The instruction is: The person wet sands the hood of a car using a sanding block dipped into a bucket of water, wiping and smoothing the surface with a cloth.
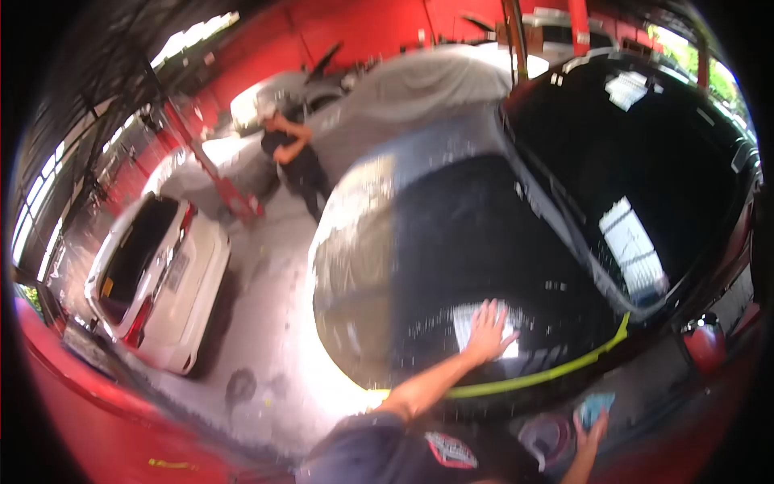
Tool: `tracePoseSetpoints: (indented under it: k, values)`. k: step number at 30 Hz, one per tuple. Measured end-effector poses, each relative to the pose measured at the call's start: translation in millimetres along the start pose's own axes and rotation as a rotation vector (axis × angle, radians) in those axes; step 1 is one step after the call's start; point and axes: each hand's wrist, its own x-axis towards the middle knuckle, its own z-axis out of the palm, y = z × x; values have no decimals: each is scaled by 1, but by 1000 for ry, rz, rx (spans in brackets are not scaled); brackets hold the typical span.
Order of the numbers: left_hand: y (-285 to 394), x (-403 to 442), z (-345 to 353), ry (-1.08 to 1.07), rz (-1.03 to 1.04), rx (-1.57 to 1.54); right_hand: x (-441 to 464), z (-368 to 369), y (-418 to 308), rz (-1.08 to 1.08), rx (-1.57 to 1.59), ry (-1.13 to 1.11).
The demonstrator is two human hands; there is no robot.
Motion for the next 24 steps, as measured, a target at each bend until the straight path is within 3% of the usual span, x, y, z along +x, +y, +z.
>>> tracePoseSetpoints:
  k: [1,2,3,5,7,10,13,14,17,20,24]
  values:
    - [-26,-8,3,-14,-101,108,21,-48,18,-31,-32,-99]
    - [-49,-18,-6,-48,-177,172,7,-60,25,-152,-114,247]
    - [-71,-27,-16,-87,-250,239,-3,-84,31,-185,-252,404]
    - [-116,-52,-20,39,-470,209,-22,-124,50,-179,-539,526]
    - [-149,-76,-38,40,-615,188,-30,-157,69,-153,-794,545]
    - [-169,-85,-44,-33,-605,191,-37,-192,88,-126,-1043,498]
    - [-159,-68,-18,104,-721,185,-58,-251,110,-61,-1187,496]
    - [-144,-59,-11,141,-714,216,-68,-266,118,-33,-1213,513]
    - [-87,-18,-19,-38,-299,84,-67,-264,129,1,-1238,519]
    - [-49,40,-1,-39,-269,126,-41,-232,130,-4,-1210,500]
    - [-19,84,2,-100,-304,143,-32,-157,103,-228,-1332,366]
